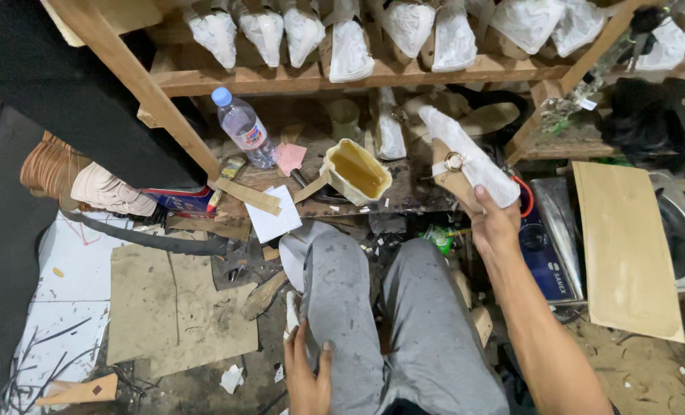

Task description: The person sits on the floor holding a fabric shoe upper and presses a cardboard stiffener strip along its inner heel, smoothing and aligning it with their fingers. They repeatedly turn the upper over to press the strip from both sides, then pick up a black shoe sole and place a small paper piece onto it.

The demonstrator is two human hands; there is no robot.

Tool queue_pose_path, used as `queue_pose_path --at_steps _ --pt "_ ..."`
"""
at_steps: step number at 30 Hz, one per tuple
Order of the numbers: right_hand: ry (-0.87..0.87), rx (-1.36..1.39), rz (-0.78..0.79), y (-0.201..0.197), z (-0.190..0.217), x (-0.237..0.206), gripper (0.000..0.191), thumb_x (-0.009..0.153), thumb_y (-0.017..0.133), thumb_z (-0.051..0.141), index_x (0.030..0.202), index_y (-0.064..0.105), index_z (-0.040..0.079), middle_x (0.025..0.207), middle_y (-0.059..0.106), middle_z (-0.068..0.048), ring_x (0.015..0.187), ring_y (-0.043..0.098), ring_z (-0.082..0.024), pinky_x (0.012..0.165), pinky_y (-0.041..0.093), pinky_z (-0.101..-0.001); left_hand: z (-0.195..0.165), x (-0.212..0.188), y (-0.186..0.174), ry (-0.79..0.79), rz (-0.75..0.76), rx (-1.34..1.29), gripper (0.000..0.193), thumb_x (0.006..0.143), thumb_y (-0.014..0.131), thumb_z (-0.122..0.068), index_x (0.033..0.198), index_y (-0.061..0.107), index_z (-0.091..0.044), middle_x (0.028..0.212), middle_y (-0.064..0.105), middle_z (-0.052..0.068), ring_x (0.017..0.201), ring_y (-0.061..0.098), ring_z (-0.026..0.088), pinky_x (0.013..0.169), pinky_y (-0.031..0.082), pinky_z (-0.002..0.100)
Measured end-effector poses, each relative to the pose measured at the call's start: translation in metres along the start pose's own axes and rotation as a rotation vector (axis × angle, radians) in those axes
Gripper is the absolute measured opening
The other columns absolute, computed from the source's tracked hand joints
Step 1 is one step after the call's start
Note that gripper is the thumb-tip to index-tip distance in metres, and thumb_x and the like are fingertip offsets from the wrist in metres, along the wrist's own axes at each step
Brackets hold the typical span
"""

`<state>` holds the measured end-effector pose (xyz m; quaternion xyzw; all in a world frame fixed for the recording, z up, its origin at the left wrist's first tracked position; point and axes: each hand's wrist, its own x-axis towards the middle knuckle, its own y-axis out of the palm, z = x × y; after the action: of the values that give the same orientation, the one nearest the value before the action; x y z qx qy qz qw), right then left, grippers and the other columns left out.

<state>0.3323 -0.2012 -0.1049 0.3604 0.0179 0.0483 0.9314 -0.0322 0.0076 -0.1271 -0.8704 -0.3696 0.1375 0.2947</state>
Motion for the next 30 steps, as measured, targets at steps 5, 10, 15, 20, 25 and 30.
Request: queue_pose_path --at_steps 5,10,15,20,25,30 --pt "-0.037 -0.073 -0.175 0.041 -0.039 0.107 0.102 0.083 0.076 -0.006 0.157 0.010 0.018 0.154 0.045 -0.016 0.133 0.057 -0.034 0.104 0.054 -0.0531 0.022 -0.009 0.020 0.074 -0.053 -0.056 0.064 0.087 0.069 -0.027 0.144 0.050 -0.006 0.140 0.054 0.021 0.132 0.052 0.040 0.107 0.042 0.048" --pt "-0.708 -1.075 -0.159 0.079 -0.077 0.126 0.132 0.085 0.090 -0.009 0.164 -0.014 0.011 0.169 0.016 -0.032 0.154 0.033 -0.046 0.125 0.028 -0.0465 0.014 -0.002 0.028 -0.027 -0.042 -0.017 0.064 0.083 0.071 -0.027 0.142 0.053 -0.009 0.140 0.055 0.019 0.131 0.052 0.038 0.106 0.043 0.047" --pt "-0.551 -1.051 -0.053 0.099 -0.096 0.102 0.131 0.085 0.084 -0.008 0.167 -0.016 0.010 0.171 0.022 -0.029 0.151 0.043 -0.041 0.127 0.035 -0.0398 0.000 0.000 0.028 0.009 0.002 -0.043 0.065 0.083 0.072 -0.027 0.143 0.052 -0.009 0.140 0.054 0.019 0.131 0.052 0.038 0.107 0.043 0.046" --pt "-0.536 -0.961 0.070 0.102 -0.086 0.093 0.130 0.087 0.084 -0.004 0.164 -0.020 0.009 0.175 0.002 -0.030 0.157 0.036 -0.045 0.126 0.038 -0.0430 -0.027 0.001 0.022 -0.010 0.018 -0.071 0.064 0.083 0.074 -0.028 0.141 0.055 -0.011 0.140 0.056 0.018 0.131 0.053 0.038 0.107 0.043 0.046" --pt "-0.567 -1.190 0.095 0.096 -0.076 0.090 0.139 0.085 0.094 0.004 0.164 -0.021 0.009 0.174 0.000 -0.029 0.155 0.032 -0.048 0.127 0.033 -0.0481 -0.046 0.009 0.012 -0.234 0.179 -0.056 0.069 0.083 0.074 -0.029 0.147 0.053 -0.016 0.137 0.054 0.015 0.131 0.052 0.034 0.106 0.042 0.044" --pt "-0.632 -1.085 0.235 0.080 -0.055 0.071 0.133 0.086 0.087 -0.007 0.165 -0.018 0.013 0.174 0.007 -0.027 0.159 0.029 -0.044 0.127 0.038 -0.0509 -0.009 0.015 0.019 -0.035 0.085 -0.346 0.052 0.092 0.067 -0.021 0.141 0.056 -0.007 0.129 0.065 0.013 0.122 0.062 0.027 0.105 0.046 0.036"
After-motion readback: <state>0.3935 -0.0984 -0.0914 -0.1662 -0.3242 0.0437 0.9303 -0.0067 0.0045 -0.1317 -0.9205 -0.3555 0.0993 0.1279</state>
